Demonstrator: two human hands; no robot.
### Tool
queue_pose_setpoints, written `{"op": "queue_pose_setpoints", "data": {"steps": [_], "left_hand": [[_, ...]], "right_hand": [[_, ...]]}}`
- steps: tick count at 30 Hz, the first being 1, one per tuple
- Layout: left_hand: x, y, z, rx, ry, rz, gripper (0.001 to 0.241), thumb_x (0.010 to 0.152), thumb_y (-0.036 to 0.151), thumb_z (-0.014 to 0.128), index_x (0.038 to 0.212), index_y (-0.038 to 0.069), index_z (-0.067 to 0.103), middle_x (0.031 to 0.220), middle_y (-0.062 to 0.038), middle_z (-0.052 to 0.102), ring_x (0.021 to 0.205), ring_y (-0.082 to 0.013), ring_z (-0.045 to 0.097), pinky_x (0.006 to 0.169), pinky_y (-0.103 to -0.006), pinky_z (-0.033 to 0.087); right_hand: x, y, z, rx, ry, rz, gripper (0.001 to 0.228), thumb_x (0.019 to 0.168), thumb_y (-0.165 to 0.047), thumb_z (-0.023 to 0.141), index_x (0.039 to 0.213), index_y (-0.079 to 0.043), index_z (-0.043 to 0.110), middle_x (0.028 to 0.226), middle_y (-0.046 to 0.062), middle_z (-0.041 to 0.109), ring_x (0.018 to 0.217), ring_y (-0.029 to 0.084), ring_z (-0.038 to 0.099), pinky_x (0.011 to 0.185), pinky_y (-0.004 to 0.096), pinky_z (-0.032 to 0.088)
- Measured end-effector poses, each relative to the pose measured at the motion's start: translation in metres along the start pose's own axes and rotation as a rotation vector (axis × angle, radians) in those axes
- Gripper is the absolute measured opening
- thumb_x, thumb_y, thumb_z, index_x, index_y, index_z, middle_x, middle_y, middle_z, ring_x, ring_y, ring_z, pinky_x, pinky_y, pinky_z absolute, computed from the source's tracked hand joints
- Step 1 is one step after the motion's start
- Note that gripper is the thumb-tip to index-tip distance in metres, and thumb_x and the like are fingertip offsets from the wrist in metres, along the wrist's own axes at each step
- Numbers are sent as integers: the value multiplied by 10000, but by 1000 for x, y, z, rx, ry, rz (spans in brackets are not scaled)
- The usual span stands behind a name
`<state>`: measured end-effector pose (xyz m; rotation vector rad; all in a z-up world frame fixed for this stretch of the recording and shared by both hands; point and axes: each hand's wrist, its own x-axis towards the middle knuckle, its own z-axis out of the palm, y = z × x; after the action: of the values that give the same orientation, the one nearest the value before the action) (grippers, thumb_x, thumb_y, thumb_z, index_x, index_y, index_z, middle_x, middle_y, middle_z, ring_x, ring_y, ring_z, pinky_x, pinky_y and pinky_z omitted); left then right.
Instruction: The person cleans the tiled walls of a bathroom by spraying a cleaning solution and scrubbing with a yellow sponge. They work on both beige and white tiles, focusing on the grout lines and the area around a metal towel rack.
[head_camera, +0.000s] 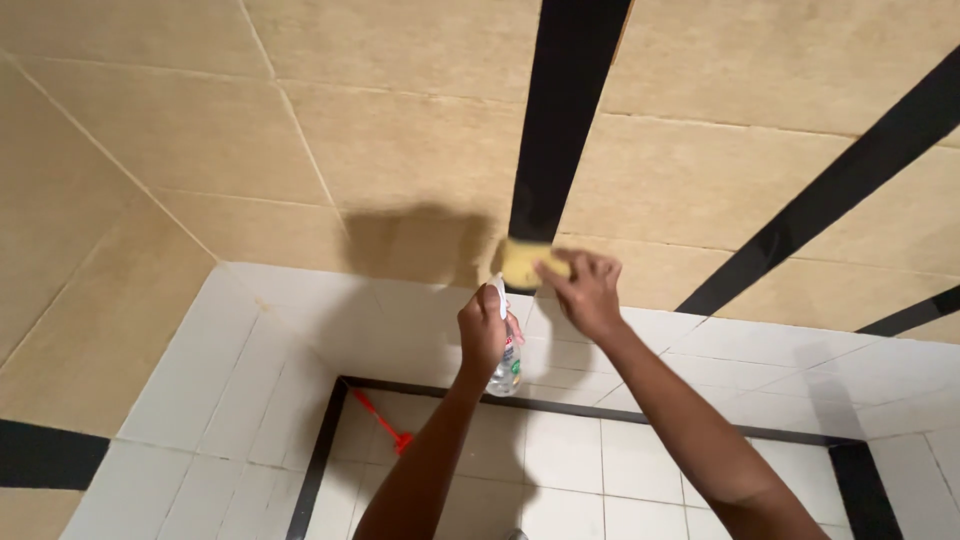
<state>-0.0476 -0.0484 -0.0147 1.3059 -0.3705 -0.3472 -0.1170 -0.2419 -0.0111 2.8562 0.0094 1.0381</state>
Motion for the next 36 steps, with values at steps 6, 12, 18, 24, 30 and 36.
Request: {"op": "queue_pose_setpoints", "data": {"steps": [6, 12, 18, 24, 30, 36], "left_hand": [[-11, 28, 2, 10, -39, 41, 525, 1055, 460, 295, 962, 28, 578, 504, -123, 568, 411, -209, 595, 463, -347, 506], [-4, -18, -9, -25, -43, 44, 588, 1098, 475, 324, 911, -32, 556, 560, -104, 564, 445, -217, 615, 454, -352, 527], [1, -13, -10, -103, -6, 18, 535, 1063, 475, 312, 975, 3, 548, 507, -115, 557, 397, -218, 591, 421, -340, 504], [15, -38, -27, -136, 20, -9, 589, 1114, 472, 336, 897, -45, 516, 554, -109, 549, 417, -220, 584, 411, -357, 525], [13, 1, -53, -95, -1, 47, 592, 1087, 502, 276, 979, -17, 539, 526, -116, 579, 426, -206, 597, 463, -325, 520], [20, 10, -88, -96, -8, -34, 612, 1093, 487, 301, 955, -56, 547, 608, -93, 569, 455, -237, 610, 455, -376, 537]], "right_hand": [[-61, -3, 13, 66, -219, 96, 572, 824, -26, 651, 1287, -361, 682, 1365, 24, 568, 1243, 248, 481, 1022, 534, 300], [-42, 2, -1, 62, -89, 121, 551, 843, -6, 702, 1275, -349, 720, 1372, 34, 588, 1251, 258, 485, 983, 465, 298], [38, -11, -61, 84, 198, 208, 485, 875, -48, 786, 1296, -282, 722, 1350, 66, 608, 1226, 294, 471, 1018, 479, 289], [83, -31, -69, 165, 316, 248, 542, 854, -8, 780, 1340, -231, 694, 1381, 98, 582, 1246, 324, 453, 1042, 495, 298], [62, -55, -17, 149, 172, 180, 537, 867, -51, 778, 1351, -266, 691, 1390, 112, 559, 1257, 316, 441, 1018, 493, 284], [36, -92, 31, 94, -45, 150, 494, 855, -41, 714, 1285, -285, 712, 1364, 70, 564, 1246, 318, 440, 997, 500, 262]]}}
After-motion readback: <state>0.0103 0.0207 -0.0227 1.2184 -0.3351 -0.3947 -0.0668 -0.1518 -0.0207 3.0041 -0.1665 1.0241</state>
